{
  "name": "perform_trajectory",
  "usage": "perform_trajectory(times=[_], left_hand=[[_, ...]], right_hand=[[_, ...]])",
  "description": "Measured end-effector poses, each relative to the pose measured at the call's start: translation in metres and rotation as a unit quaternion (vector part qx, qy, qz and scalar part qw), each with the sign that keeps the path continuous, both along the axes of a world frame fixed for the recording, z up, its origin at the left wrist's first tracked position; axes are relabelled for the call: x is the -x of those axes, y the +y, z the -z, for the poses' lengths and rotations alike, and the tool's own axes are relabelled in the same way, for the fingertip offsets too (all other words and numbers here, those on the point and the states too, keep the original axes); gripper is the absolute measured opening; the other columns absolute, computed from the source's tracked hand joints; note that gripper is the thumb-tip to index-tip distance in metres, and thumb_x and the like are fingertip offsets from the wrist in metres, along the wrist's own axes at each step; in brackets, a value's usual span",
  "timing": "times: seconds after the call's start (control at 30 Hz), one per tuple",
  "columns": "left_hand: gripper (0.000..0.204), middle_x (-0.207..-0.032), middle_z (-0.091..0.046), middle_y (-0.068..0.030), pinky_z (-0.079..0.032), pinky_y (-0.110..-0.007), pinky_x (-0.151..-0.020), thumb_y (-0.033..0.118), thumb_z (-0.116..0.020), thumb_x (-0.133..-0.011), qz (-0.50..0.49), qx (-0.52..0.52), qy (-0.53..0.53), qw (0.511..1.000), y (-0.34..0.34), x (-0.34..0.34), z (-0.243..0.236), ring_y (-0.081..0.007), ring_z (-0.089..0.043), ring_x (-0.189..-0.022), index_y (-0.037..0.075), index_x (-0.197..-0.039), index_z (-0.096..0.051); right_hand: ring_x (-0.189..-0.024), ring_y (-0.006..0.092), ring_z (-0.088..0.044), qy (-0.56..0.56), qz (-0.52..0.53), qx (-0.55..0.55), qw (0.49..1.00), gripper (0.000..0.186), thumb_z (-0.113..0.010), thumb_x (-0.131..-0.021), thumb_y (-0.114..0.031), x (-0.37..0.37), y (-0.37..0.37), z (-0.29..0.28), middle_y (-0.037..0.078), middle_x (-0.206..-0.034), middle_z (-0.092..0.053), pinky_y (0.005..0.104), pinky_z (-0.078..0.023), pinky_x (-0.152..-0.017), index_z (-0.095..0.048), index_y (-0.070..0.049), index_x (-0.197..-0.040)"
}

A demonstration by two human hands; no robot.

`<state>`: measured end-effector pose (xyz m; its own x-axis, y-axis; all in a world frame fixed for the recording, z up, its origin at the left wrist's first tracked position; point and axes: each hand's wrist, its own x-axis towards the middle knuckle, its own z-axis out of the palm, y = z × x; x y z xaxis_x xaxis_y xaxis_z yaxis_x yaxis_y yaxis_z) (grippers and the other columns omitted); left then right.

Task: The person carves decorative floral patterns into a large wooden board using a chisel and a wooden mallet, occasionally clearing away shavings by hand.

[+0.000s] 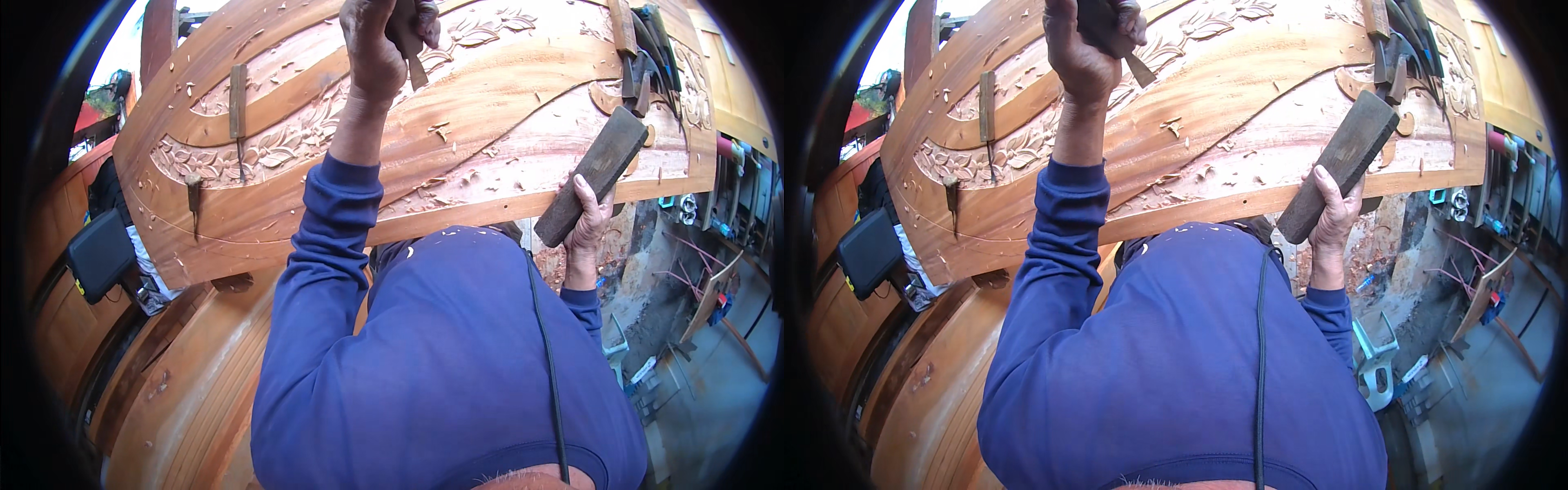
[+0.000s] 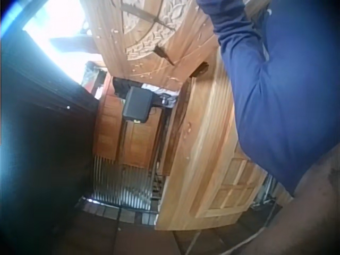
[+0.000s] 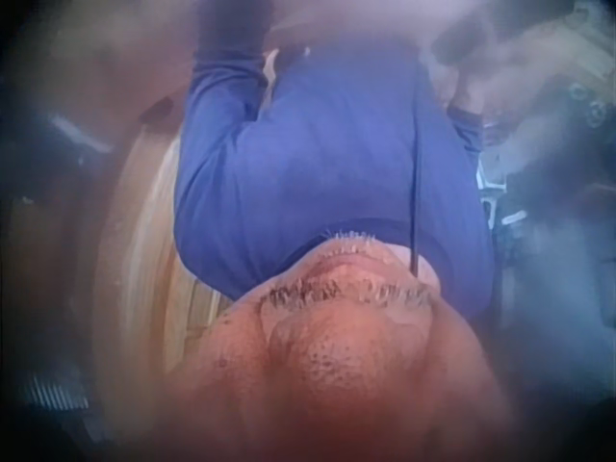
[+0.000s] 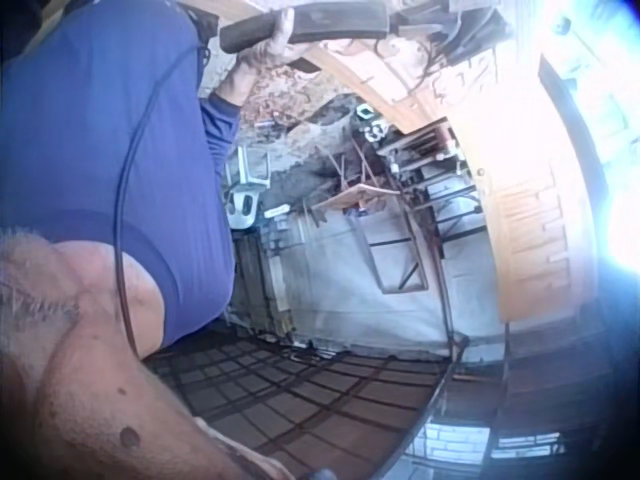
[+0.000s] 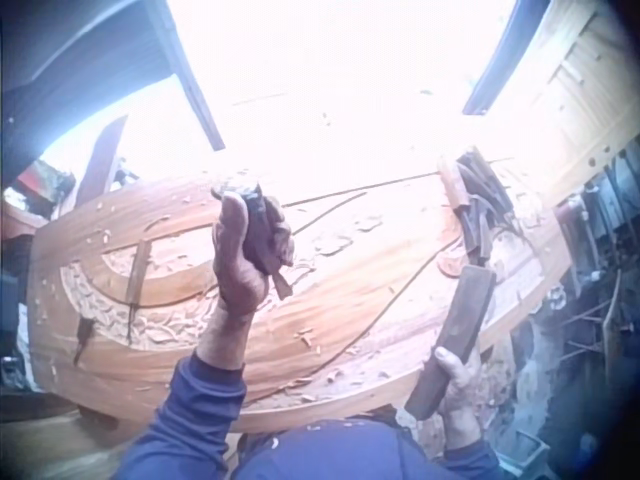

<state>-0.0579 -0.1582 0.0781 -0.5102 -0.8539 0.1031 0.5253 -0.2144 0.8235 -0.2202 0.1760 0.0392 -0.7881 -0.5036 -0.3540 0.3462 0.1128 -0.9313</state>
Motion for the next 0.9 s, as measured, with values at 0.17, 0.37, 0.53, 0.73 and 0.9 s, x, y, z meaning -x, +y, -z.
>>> perform_trajectory(times=[0.17,0.37,0.53,0.73,0.9], left_hand=[[0.059,-0.078,-0.06,-0.0059,-0.05,-0.03,-0.057,0.057,-0.052,-0.105,0.009,0.009,0.166,0.986,0.001,0.003,-0.006,-0.0148,-0.06,-0.068,0.0,-0.115,-0.061],[0.033,-0.08,-0.057,-0.0014,-0.049,-0.026,-0.049,0.038,-0.06,-0.106,-0.076,0.066,0.03,0.994,0.001,0.007,-0.009,-0.009,-0.056,-0.058,0.009,-0.123,-0.054],[0.046,-0.062,-0.047,0.0022,-0.034,-0.022,-0.043,0.05,-0.058,-0.105,-0.117,0.024,-0.002,0.993,0.002,0.013,-0.01,-0.0067,-0.045,-0.049,0.007,-0.12,-0.056],[0.052,-0.059,-0.044,0.0024,-0.033,-0.022,-0.044,0.054,-0.054,-0.105,-0.124,0.022,-0.01,0.992,-0.006,0.013,0.006,-0.0069,-0.043,-0.047,0.003,-0.112,-0.06],[0.052,-0.059,-0.044,0.0023,-0.034,-0.022,-0.044,0.054,-0.054,-0.106,-0.117,0.051,-0.006,0.992,-0.007,0.008,0.015,-0.0069,-0.043,-0.047,0.003,-0.112,-0.059]], right_hand=[[-0.083,0.0189,-0.071,0.002,0.003,-0.006,1.0,0.046,-0.073,-0.089,-0.005,0.002,0.001,0.001,0.008,-0.101,-0.067,0.0328,-0.062,-0.074,-0.054,-0.003,-0.13],[-0.083,0.0187,-0.071,0.001,-0.004,-0.006,1.0,0.046,-0.073,-0.089,-0.006,0.0,-0.001,0.0,0.009,-0.102,-0.068,0.0324,-0.062,-0.074,-0.054,-0.003,-0.13],[-0.084,0.0189,-0.071,0.0,-0.008,-0.01,1.0,0.045,-0.073,-0.089,-0.006,0.0,-0.002,-0.001,0.009,-0.101,-0.068,0.0328,-0.062,-0.074,-0.054,-0.003,-0.129],[-0.084,0.019,-0.071,0.007,-0.014,-0.007,1.0,0.044,-0.072,-0.09,-0.006,0.002,-0.001,0.0,0.009,-0.101,-0.067,0.0326,-0.062,-0.073,-0.054,-0.003,-0.129],[-0.084,0.0189,-0.071,0.003,-0.012,-0.012,1.0,0.043,-0.072,-0.09,-0.006,0.001,-0.001,-0.001,0.009,-0.102,-0.067,0.0324,-0.062,-0.074,-0.054,-0.003,-0.129]])
